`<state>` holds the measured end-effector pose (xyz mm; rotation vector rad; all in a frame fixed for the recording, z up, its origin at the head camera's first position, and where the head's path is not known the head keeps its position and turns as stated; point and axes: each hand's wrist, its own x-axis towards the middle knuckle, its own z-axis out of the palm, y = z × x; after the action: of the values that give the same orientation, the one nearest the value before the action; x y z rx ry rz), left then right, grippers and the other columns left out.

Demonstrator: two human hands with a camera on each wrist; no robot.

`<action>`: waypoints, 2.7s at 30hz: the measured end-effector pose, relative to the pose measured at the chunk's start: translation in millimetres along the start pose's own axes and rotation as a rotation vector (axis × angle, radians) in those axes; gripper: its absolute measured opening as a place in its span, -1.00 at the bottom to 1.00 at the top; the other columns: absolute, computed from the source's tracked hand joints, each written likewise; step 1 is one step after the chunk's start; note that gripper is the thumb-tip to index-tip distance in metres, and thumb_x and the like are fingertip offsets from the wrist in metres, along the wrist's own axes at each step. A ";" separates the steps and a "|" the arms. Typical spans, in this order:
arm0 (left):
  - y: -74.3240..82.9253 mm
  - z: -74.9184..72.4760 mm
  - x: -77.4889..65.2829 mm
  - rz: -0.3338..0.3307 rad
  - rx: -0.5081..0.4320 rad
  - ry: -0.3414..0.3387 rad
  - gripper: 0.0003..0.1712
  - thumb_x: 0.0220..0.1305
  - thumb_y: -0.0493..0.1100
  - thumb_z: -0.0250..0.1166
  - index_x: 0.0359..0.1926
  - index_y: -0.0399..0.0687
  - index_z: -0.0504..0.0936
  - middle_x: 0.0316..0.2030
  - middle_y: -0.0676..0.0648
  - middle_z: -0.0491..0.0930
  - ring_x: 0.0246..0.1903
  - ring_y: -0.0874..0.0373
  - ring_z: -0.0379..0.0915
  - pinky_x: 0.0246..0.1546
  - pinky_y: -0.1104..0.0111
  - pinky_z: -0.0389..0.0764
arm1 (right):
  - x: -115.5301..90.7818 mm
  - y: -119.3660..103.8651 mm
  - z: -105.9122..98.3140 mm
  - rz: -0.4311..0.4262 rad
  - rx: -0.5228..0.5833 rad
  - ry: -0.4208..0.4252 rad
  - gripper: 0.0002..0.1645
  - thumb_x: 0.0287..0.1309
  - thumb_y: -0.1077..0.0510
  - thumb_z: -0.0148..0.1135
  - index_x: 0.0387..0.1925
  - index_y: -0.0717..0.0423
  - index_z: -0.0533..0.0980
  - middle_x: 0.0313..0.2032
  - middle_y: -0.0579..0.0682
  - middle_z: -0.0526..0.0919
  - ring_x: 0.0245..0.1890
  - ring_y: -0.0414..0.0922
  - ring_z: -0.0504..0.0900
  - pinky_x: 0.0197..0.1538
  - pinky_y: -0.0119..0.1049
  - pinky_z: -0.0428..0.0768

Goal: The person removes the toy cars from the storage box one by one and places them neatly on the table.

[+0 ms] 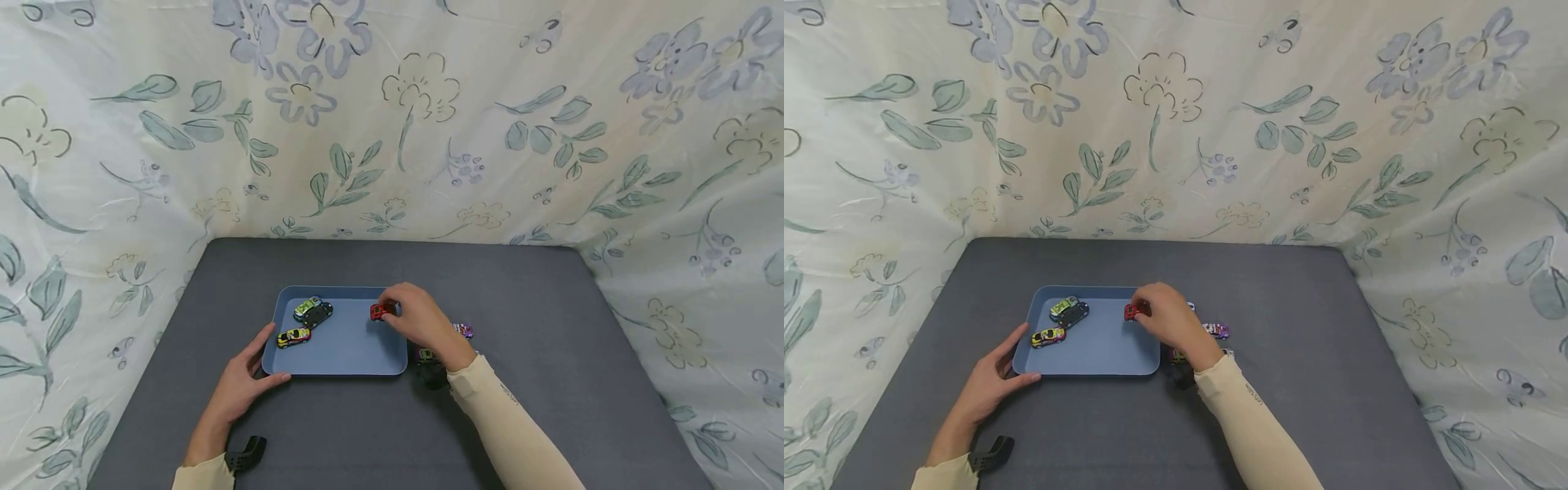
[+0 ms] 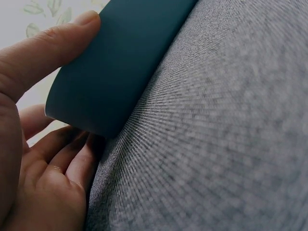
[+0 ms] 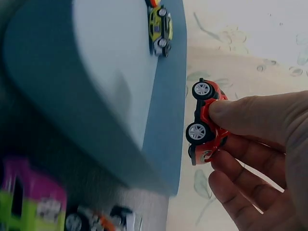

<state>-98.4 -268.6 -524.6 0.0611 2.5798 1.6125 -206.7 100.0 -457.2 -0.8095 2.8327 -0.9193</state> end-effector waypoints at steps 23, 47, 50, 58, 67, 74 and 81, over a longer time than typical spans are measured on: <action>-0.3 0.9 -0.4 -0.005 -0.047 -0.003 0.22 0.20 -0.13 0.70 0.74 0.08 0.18 0.68 -0.28 0.08 0.63 -0.32 -0.01 0.20 0.81 0.17 | -25.1 59.8 -35.1 0.142 -0.056 0.064 -0.76 0.33 0.25 0.53 0.00 0.02 0.75 -0.06 -0.04 0.73 -0.02 0.02 0.66 0.05 0.05 0.66; -4.7 5.6 -3.5 0.017 -0.046 0.013 0.20 0.20 -0.15 0.70 0.73 0.07 0.20 0.67 -0.28 0.09 0.63 -0.32 0.00 0.21 0.80 0.17 | -46.1 107.8 -40.9 0.215 -0.048 0.084 -0.77 0.31 0.28 0.54 -0.03 0.08 0.75 -0.11 0.01 0.74 -0.09 0.02 0.68 0.00 0.11 0.67; -4.5 5.9 -3.7 0.017 -0.046 0.015 0.20 0.20 -0.15 0.70 0.73 0.07 0.20 0.67 -0.29 0.09 0.62 -0.33 0.00 0.21 0.80 0.17 | -48.7 112.9 -40.0 0.217 -0.049 0.083 -0.77 0.31 0.27 0.54 -0.02 0.07 0.75 -0.10 0.00 0.74 -0.09 0.02 0.68 -0.01 0.11 0.67; -3.1 5.5 -3.1 0.001 -0.014 0.017 0.20 0.20 -0.10 0.70 0.74 0.09 0.20 0.67 -0.28 0.09 0.63 -0.33 -0.01 0.20 0.81 0.12 | -52.8 122.2 -35.8 0.250 -0.049 0.054 -0.79 0.34 0.26 0.52 -0.02 0.07 0.75 -0.10 0.00 0.75 -0.10 0.02 0.70 -0.01 0.10 0.69; -3.1 6.7 -3.2 0.006 -0.011 0.019 0.20 0.21 -0.12 0.69 0.73 0.05 0.20 0.67 -0.31 0.09 0.62 -0.36 0.00 0.20 0.81 0.12 | -52.2 121.4 -35.3 0.250 -0.057 0.048 -0.80 0.31 0.26 0.55 -0.06 0.05 0.75 -0.13 -0.01 0.74 -0.11 0.01 0.70 -0.01 0.09 0.68; -2.2 6.6 -3.9 0.021 -0.031 0.022 0.19 0.20 -0.16 0.69 0.72 -0.01 0.21 0.66 -0.33 0.10 0.61 -0.38 0.00 0.21 0.81 0.15 | -51.4 121.6 -37.3 0.249 -0.061 0.032 -0.79 0.29 0.27 0.55 -0.06 0.07 0.75 -0.14 0.00 0.74 -0.11 0.03 0.68 -0.02 0.10 0.67; -1.4 6.4 -4.4 0.016 -0.039 0.022 0.19 0.20 -0.17 0.69 0.73 -0.01 0.21 0.66 -0.32 0.09 0.62 -0.37 0.00 0.21 0.80 0.16 | -52.0 123.2 -36.1 0.233 -0.054 0.027 -0.77 0.29 0.29 0.53 -0.04 0.10 0.74 -0.11 0.02 0.73 -0.06 0.06 0.68 0.02 0.12 0.66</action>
<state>-93.3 -263.8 -528.3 0.0613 2.5696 1.6782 -226.7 229.4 -502.2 -0.4604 2.9052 -0.8305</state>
